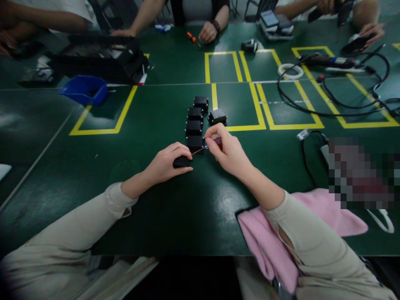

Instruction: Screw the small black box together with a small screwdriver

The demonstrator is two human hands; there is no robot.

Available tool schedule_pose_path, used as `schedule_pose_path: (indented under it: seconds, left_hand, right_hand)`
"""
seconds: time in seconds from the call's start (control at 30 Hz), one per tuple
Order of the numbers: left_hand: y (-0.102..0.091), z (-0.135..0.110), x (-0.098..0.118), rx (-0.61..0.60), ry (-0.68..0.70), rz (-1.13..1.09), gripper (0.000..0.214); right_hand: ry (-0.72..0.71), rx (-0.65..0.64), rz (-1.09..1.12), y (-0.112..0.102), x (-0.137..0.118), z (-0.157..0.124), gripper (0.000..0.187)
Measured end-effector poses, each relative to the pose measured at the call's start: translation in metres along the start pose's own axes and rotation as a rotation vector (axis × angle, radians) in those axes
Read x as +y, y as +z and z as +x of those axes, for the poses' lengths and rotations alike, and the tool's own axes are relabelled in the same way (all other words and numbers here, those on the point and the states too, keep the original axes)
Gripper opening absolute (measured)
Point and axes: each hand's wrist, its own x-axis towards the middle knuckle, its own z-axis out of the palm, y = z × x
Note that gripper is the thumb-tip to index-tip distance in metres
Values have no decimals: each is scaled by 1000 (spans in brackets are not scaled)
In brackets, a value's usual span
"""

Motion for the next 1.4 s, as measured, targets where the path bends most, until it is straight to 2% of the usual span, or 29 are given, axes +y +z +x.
schedule_pose_path:
  seconds: [0.1,0.27,0.5,0.67,0.8,1.03,1.23,1.4]
  left_hand:
    - [-1,0,0,-4,-2,6,24]
    - [-1,0,1,-11,-11,7,24]
    - [-1,0,0,-15,-16,6,23]
    - [0,0,0,-15,-16,0,23]
    - [0,0,-1,-2,-3,1,25]
    - [0,-1,0,24,-8,25,34]
    - [0,-1,1,17,-27,36,35]
    - [0,-1,0,16,-21,29,35]
  right_hand:
    - [-19,6,-4,0,-1,0,9]
    - [15,-21,-34,-1,-1,0,20]
    - [-6,-4,-20,-1,-2,0,10]
    - [0,-20,-37,-1,-1,1,16]
    - [-16,-15,-8,0,-1,0,8]
    - [3,-19,-20,-1,-1,1,19]
    - [-2,-14,12,-1,-2,0,12]
    - [6,-26,-27,-2,-3,1,17]
